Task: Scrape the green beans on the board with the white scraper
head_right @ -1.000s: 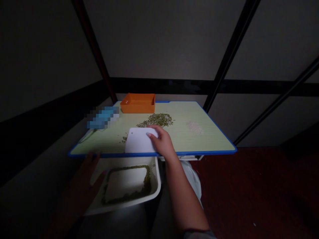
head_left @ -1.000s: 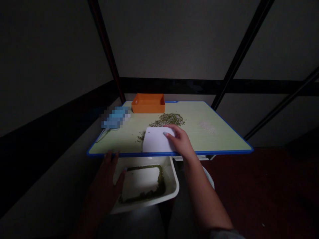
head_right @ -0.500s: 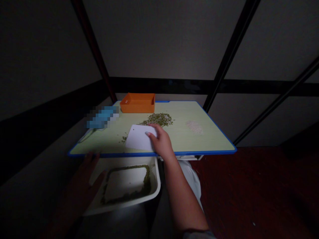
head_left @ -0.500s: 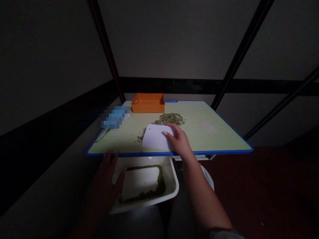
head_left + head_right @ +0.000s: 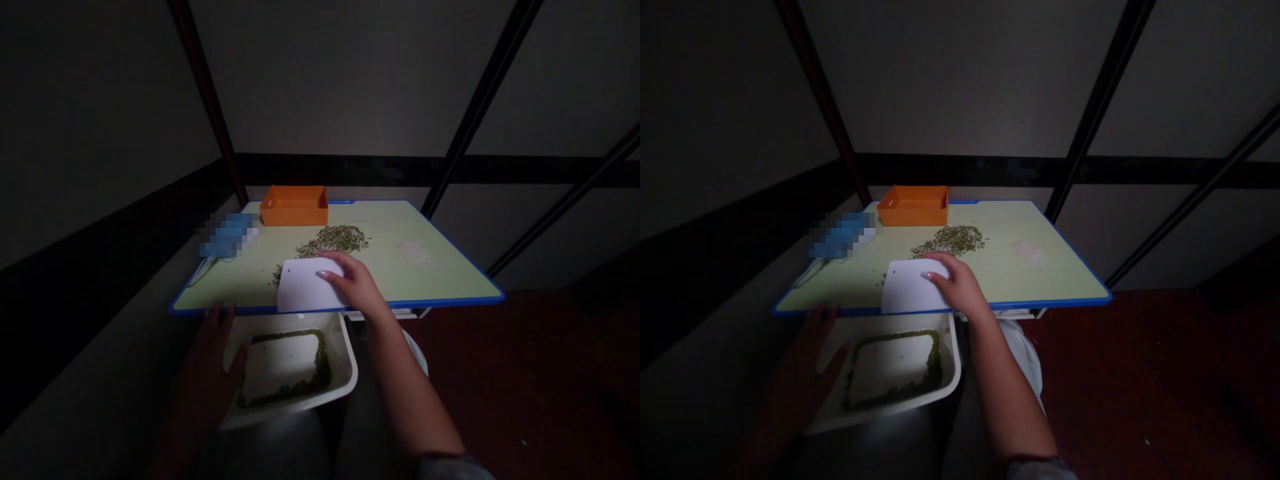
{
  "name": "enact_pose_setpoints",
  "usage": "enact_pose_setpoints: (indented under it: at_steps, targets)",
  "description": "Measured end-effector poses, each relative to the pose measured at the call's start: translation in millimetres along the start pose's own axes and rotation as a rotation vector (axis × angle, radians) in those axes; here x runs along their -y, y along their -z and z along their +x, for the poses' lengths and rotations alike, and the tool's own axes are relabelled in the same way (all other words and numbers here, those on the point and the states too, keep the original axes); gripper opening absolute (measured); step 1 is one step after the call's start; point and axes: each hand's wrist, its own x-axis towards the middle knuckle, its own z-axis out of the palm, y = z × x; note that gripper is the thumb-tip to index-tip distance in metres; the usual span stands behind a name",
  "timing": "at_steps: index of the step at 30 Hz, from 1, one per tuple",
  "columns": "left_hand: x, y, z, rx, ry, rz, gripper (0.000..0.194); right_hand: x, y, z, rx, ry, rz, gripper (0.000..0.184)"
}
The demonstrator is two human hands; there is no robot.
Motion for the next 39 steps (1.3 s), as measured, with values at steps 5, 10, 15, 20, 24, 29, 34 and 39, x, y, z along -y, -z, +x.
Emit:
enact_pose_setpoints:
  at_steps: [5,10,15,20,24,29,34,39]
  targets:
    - [3,0.9,0,0.008,0.012,-0.004,0.068,-1,0,-3,-0.155,0.014,0.010,0.030]
    - [8,-0.9,1,0.000,-0.006,-0.006,0.064,-1,-3,-6,-0.277,-0.022,-0.069,0.037]
    - [7,0.4,-1,-0.001,0.005,-0.028,0.065,-4,-5,-6,-0.354,-0.091,-0.006,0.034]
    - [4,1.9,-3,-0.006,0.036,-0.062,0.064,-2,-7,-2,-0.322,-0.189,0.155,0.031]
    - [11,-2.4,-4,-0.039,0.016,-0.102,0.060,13,-9,12,-0.147,-0.183,0.155,0.038]
    - [23,-11.9,-6,-0.090,-0.045,-0.130,0.057,41,-25,58,0.299,0.140,0.051,0.032]
    - [26,-15.2,-8,-0.122,-0.092,-0.157,0.057,44,-63,117,0.638,0.158,0.036,0.022]
    - [31,-20.7,-9,-0.118,-0.087,-0.165,0.056,22,-97,161,0.702,-0.019,-0.021,0.025]
